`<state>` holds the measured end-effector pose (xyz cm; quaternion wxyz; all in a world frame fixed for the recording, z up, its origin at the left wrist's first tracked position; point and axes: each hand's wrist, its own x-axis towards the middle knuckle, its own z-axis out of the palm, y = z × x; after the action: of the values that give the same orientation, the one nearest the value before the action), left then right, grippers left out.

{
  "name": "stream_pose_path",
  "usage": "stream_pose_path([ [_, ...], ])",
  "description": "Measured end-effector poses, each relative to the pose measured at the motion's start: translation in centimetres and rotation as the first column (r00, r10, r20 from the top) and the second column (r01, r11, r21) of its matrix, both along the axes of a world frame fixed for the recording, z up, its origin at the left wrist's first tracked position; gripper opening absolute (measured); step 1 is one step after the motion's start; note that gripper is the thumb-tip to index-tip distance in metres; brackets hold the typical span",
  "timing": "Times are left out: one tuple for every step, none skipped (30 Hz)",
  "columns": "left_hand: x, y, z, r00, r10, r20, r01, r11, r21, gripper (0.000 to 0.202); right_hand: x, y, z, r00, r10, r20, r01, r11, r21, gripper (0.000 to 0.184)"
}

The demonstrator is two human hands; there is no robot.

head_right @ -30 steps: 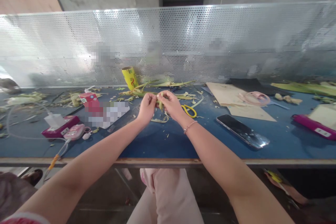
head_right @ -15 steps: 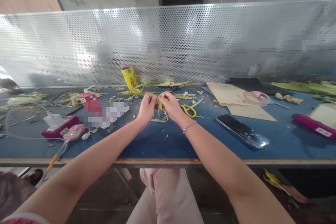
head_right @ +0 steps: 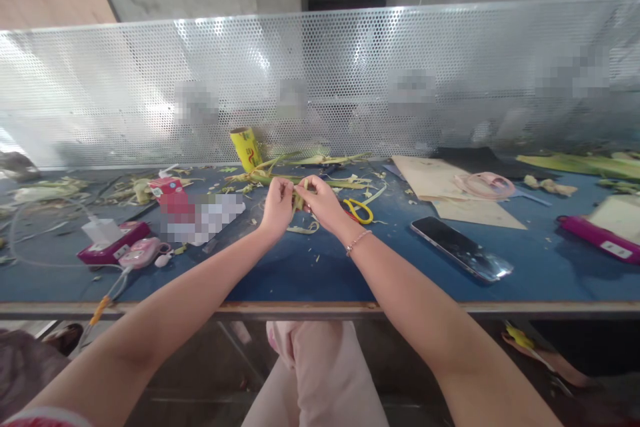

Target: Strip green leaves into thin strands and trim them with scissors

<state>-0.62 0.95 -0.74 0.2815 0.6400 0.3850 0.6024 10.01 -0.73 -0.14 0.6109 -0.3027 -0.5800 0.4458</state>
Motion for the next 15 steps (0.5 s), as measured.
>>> stream_pose_path([
  [0.0,-0.2,0.1,1.000,0.024,-0.019,-0.024,1.000,0.015,0.007,-0.1,0.0,-0.1,1.000,-0.010,0.013,0.010,1.000,0.012,0.032],
  [-0.1,-0.4,0.3,0.998,0.052,-0.038,-0.051,0.998,0.030,0.007,-0.1,0.0,-0.2,0.999,-0.028,0.029,0.027,0.999,0.022,0.032],
  [-0.1,-0.6,0.4,0.995,0.080,-0.056,-0.078,0.996,0.046,0.006,-0.2,0.0,-0.3,0.997,-0.060,0.054,0.059,0.998,0.031,0.031],
  [-0.1,-0.8,0.6,0.992,0.106,-0.070,-0.102,0.993,0.061,0.006,-0.2,0.0,-0.4,0.990,-0.110,0.086,0.107,0.993,0.042,0.031],
  [-0.1,-1.0,0.8,0.989,0.125,-0.082,-0.119,0.990,0.074,0.006,-0.2,0.1,-0.5,0.977,-0.172,0.126,0.166,0.984,0.059,0.031],
  [-0.2,-1.1,0.9,0.986,0.136,-0.093,-0.128,0.988,0.088,0.006,-0.2,0.2,-0.6,0.957,-0.240,0.166,0.229,0.970,0.083,0.031],
  [-0.2,-1.2,1.0,0.985,0.140,-0.103,-0.130,0.986,0.100,0.006,-0.2,0.3,-0.7,0.931,-0.307,0.199,0.289,0.951,0.112,0.032],
  [-0.2,-1.3,1.1,0.984,0.139,-0.110,-0.127,0.986,0.111,0.006,-0.2,0.4,-0.7,0.905,-0.363,0.223,0.339,0.930,0.142,0.033],
  [-0.2,-1.3,1.1,0.983,0.138,-0.117,-0.124,0.985,0.122,0.006,-0.2,0.5,-0.8,0.882,-0.406,0.239,0.374,0.912,0.167,0.035],
  [-0.2,-1.2,1.1,0.983,0.139,-0.122,-0.122,0.984,0.133,0.006,-0.1,0.6,-0.8,0.867,-0.432,0.249,0.396,0.900,0.184,0.037],
  [-0.2,-1.2,1.0,0.982,0.140,-0.128,-0.121,0.982,0.144,0.006,-0.1,0.6,-0.8,0.856,-0.450,0.254,0.412,0.891,0.191,0.038],
  [-0.3,-1.1,1.0,0.981,0.141,-0.134,-0.120,0.981,0.155,0.006,-0.1,0.6,-0.8,0.849,-0.463,0.254,0.425,0.885,0.190,0.040],
  [-0.3,-1.0,0.9,0.980,0.142,-0.141,-0.118,0.979,0.164,0.006,0.0,0.6,-0.8,0.847,-0.468,0.251,0.434,0.882,0.183,0.040],
  [-0.3,-0.9,0.9,0.979,0.141,-0.150,-0.114,0.978,0.174,0.006,0.1,0.6,-0.7,0.849,-0.467,0.247,0.437,0.883,0.169,0.041],
  [-0.4,-0.8,0.9,0.977,0.137,-0.161,-0.107,0.977,0.183,0.006,0.2,0.6,-0.7,0.854,-0.460,0.243,0.435,0.887,0.151,0.042],
])
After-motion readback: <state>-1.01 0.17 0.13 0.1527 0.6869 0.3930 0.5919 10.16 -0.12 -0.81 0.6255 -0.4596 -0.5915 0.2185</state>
